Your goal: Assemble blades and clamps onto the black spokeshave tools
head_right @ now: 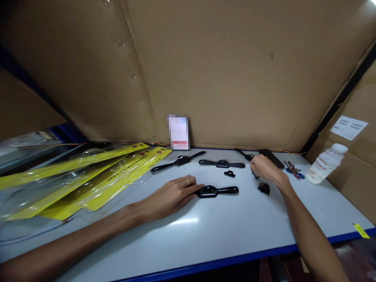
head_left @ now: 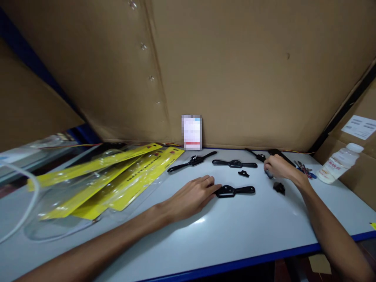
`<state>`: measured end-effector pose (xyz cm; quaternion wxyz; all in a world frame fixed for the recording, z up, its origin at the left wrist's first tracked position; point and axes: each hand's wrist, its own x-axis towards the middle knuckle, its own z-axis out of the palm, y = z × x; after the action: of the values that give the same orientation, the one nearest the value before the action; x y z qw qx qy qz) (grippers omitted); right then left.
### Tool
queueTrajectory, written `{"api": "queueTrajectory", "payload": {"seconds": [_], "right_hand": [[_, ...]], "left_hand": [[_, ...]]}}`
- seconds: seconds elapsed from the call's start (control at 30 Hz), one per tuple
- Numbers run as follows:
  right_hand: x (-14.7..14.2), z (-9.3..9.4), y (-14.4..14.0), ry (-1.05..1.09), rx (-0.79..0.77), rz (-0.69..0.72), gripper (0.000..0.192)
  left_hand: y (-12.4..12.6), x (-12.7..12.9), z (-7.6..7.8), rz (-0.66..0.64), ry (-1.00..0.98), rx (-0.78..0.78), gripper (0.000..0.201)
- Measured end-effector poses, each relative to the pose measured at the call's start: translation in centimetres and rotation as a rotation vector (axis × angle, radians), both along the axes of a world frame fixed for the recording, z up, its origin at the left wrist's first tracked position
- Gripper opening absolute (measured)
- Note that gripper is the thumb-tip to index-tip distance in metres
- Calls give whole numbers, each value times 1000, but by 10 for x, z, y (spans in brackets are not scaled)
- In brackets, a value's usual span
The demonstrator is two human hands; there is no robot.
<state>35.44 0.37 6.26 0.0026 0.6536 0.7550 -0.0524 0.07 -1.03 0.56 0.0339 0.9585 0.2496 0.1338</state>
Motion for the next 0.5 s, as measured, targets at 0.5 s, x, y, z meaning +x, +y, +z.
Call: {"api": "queueTrajectory", "payload": {"seconds": [0.5], "right_hand": [[34, 2, 8, 308, -118, 53, 20]], "left_hand": [[3, -3, 1, -1, 21, 7, 30]]}}
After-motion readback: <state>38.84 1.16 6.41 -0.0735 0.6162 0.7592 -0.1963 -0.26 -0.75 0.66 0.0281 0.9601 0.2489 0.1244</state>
